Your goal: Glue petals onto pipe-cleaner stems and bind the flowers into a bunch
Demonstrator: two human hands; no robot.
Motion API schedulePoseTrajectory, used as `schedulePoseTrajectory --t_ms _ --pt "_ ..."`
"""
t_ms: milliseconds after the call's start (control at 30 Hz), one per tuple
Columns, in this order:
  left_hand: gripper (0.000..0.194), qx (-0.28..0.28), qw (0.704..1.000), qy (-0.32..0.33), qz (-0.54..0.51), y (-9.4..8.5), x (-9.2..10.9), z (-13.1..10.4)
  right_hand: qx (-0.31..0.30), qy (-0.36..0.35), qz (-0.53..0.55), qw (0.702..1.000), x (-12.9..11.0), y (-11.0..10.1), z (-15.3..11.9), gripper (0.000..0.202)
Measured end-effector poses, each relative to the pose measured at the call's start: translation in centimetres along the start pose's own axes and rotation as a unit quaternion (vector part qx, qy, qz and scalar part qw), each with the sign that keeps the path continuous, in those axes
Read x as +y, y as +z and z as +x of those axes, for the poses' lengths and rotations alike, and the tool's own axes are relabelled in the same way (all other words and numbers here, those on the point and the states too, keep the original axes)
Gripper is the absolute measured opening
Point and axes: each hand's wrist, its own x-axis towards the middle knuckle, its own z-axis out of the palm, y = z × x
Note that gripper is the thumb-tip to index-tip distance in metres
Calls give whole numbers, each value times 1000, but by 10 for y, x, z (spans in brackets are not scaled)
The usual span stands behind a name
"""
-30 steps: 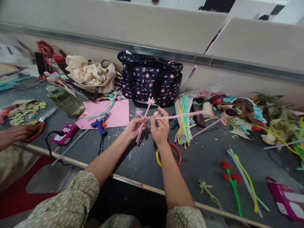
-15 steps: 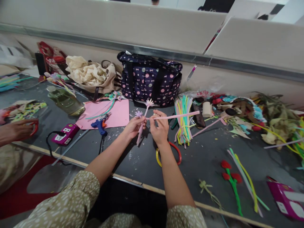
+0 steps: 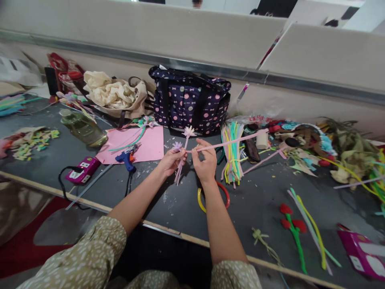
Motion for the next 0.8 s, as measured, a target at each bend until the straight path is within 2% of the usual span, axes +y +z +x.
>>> schedulePoseTrajectory --t_ms 267,367,567,700,800 --pt "34 30 999 12 -2 2 2 1 1 38 30 999 0 -2 1 10" --pt "33 25 1000 9 5 2 2 1 -6 96 75 993 -2 -2 2 13" --pt "30 -8 999 37 9 1 6 -1 -35 272 235 933 5 -8 7 13" --pt "31 -14 999 34 -30 1 5 -2 -62 331 289 896 11 -11 9 17" --pt "32 -26 998 22 -57 3 3 -2 -36 342 327 880 6 -8 9 15"
